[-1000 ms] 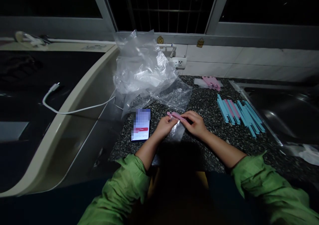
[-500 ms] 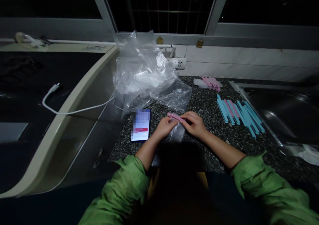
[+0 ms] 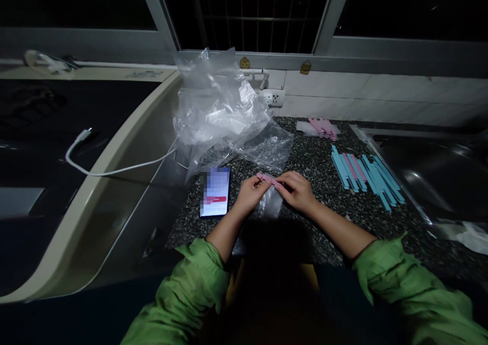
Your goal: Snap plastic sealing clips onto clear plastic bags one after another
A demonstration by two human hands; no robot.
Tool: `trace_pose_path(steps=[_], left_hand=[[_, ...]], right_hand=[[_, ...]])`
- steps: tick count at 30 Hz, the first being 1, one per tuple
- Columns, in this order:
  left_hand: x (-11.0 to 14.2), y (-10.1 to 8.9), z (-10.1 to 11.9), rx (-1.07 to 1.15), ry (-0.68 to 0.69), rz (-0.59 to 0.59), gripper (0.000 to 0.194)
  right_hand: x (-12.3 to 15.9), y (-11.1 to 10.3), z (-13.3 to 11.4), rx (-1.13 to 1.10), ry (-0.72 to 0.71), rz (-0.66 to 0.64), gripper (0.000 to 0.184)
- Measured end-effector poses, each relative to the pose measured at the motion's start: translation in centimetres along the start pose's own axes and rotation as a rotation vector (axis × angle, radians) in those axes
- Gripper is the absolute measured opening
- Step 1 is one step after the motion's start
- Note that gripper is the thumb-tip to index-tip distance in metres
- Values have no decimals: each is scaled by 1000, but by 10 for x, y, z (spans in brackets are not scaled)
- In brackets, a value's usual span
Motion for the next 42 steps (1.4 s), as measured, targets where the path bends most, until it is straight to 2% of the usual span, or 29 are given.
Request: trace_pose_path(steps=[7,11,16,25,30,42], left_hand=[[-1,-7,-1,-71,44,94,28],[0,-8,1,-61,55,61,28],[0,-6,2,-50,86,21,28],[-10,-11,4,-149,159,59,20],[-13,-12,2,-225,225,42,18],[-11,-14,-1,-244,246,66,24]], right_hand=[[1,-1,-3,16,-43,6,13],[0,-7,9,-73,115,41,24],[6,-1,31,-287,363,-109,26],[9,1,36,-395,525,-115,30],[11,3,36,-408,548,-99,28],[10,3,33,-378,501,-72,25]])
Point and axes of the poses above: each hand's wrist, its own x-axis away from the middle knuckle, its own y-axis out of the palm, z = x × y, the point moved 5 cm from there along -x, towards the middle knuckle, and after that the axes turned 11 degrees about -x, right-handed, at the moved point
